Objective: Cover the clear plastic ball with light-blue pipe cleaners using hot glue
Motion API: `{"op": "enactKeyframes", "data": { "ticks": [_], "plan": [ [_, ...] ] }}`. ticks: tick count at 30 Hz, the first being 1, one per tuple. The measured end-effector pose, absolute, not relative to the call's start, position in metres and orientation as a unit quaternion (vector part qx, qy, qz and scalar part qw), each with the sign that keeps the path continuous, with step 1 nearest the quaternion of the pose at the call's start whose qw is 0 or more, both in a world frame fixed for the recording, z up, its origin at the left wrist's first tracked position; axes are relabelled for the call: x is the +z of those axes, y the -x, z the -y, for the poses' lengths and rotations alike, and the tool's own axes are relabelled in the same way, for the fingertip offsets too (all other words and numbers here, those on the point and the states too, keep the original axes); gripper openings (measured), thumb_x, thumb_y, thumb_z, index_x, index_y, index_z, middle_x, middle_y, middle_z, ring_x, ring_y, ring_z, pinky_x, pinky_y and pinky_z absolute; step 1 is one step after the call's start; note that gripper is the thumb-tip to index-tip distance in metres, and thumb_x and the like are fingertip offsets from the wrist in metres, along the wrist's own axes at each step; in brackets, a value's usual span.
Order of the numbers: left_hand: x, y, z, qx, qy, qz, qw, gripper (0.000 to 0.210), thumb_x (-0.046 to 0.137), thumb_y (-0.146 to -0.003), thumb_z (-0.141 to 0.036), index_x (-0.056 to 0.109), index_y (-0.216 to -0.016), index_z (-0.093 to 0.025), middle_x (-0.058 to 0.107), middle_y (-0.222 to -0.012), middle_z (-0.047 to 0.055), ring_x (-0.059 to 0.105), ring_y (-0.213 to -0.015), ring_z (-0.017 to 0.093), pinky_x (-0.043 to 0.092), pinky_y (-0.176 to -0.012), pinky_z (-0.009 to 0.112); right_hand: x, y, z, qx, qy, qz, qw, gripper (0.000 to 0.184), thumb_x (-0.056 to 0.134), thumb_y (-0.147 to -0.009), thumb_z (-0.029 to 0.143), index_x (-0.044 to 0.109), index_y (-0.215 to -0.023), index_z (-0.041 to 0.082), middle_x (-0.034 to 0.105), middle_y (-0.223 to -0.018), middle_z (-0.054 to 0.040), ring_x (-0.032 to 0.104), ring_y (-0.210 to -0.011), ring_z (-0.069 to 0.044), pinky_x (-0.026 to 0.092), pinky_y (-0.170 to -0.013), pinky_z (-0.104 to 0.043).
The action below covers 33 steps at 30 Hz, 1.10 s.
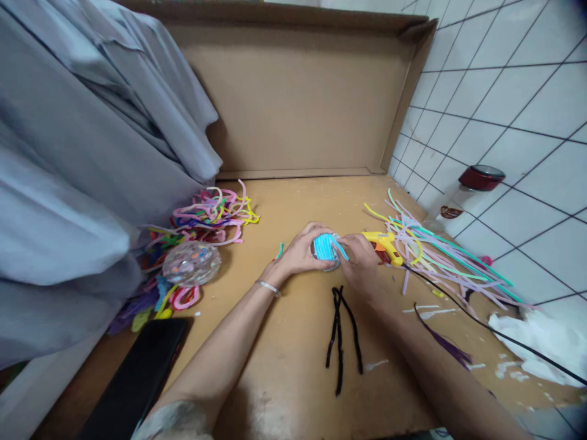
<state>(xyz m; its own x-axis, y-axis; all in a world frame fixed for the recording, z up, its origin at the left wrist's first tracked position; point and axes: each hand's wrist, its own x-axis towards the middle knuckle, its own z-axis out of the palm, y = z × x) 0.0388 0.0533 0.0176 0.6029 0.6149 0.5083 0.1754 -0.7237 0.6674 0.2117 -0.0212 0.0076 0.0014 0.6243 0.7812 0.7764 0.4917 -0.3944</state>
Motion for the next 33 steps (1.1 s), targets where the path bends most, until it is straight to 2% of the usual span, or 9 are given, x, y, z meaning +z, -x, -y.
{"op": "enactKeyframes", "data": {
  "ticks": [6,11,15,22,26,30,33],
  "plan": [
    [0.019,-0.040,-0.051,0.375,-0.848,-0.245,0.282,0.066,0.085,-0.062,-0.030,0.062,-0.122,-0.023,0.058,-0.123,0.009,0.058,-0.120,0.029,0.047,-0.106,0.045,0.007,-0.209,0.021,-0.157,0.485,0.710,0.487,0.010,0.055,-0.094,0.020,0.064,-0.092,0.022,0.070,-0.085,-0.0065,0.062,-0.080,-0.021,0.047,-0.074,-0.035],
    [0.017,-0.040,-0.053,0.387,-0.844,-0.243,0.281,0.063,0.082,-0.062,-0.028,0.062,-0.121,-0.022,0.059,-0.122,0.010,0.059,-0.117,0.029,0.048,-0.104,0.047,0.011,-0.204,0.026,-0.185,0.494,0.707,0.471,0.010,0.057,-0.094,0.027,0.064,-0.090,0.022,0.070,-0.084,-0.0069,0.062,-0.080,-0.021,0.046,-0.073,-0.035],
    [0.015,-0.040,-0.055,0.392,-0.842,-0.234,0.287,0.061,0.081,-0.063,-0.025,0.063,-0.121,-0.021,0.059,-0.122,0.010,0.058,-0.117,0.028,0.048,-0.103,0.045,0.013,-0.202,0.029,-0.195,0.479,0.716,0.469,0.008,0.056,-0.094,0.025,0.063,-0.093,0.021,0.071,-0.083,-0.0069,0.063,-0.078,-0.021,0.047,-0.072,-0.036],
    [0.013,-0.038,-0.057,0.393,-0.839,-0.226,0.302,0.061,0.082,-0.064,-0.022,0.062,-0.122,-0.023,0.058,-0.122,0.008,0.058,-0.118,0.028,0.048,-0.103,0.043,0.015,-0.197,0.034,-0.164,0.426,0.751,0.478,0.015,0.057,-0.091,0.018,0.064,-0.103,0.022,0.074,-0.092,-0.0067,0.067,-0.087,-0.022,0.050,-0.078,-0.038],
    [0.014,-0.038,-0.057,0.392,-0.836,-0.233,0.304,0.063,0.082,-0.062,-0.019,0.063,-0.122,-0.022,0.059,-0.122,0.008,0.058,-0.119,0.028,0.048,-0.104,0.044,0.014,-0.196,0.033,-0.143,0.431,0.744,0.490,0.014,0.056,-0.090,0.016,0.066,-0.098,0.023,0.073,-0.089,-0.0062,0.067,-0.085,-0.022,0.051,-0.079,-0.040],
    [0.014,-0.039,-0.056,0.394,-0.831,-0.247,0.306,0.065,0.083,-0.061,-0.023,0.063,-0.123,-0.023,0.059,-0.123,0.008,0.058,-0.119,0.028,0.047,-0.104,0.044,0.013,-0.197,0.031,-0.078,0.454,0.724,0.513,0.017,0.053,-0.092,0.019,0.069,-0.091,0.024,0.072,-0.083,-0.0057,0.066,-0.082,-0.021,0.053,-0.077,-0.039],
    [0.014,-0.039,-0.056,0.400,-0.829,-0.243,0.308,0.063,0.083,-0.063,-0.028,0.063,-0.122,-0.022,0.060,-0.122,0.008,0.059,-0.117,0.027,0.048,-0.103,0.043,0.012,-0.197,0.030,-0.003,0.486,0.688,0.539,0.017,0.055,-0.091,0.023,0.072,-0.096,0.024,0.073,-0.088,-0.0065,0.067,-0.083,-0.021,0.055,-0.076,-0.038]
  ]
}}
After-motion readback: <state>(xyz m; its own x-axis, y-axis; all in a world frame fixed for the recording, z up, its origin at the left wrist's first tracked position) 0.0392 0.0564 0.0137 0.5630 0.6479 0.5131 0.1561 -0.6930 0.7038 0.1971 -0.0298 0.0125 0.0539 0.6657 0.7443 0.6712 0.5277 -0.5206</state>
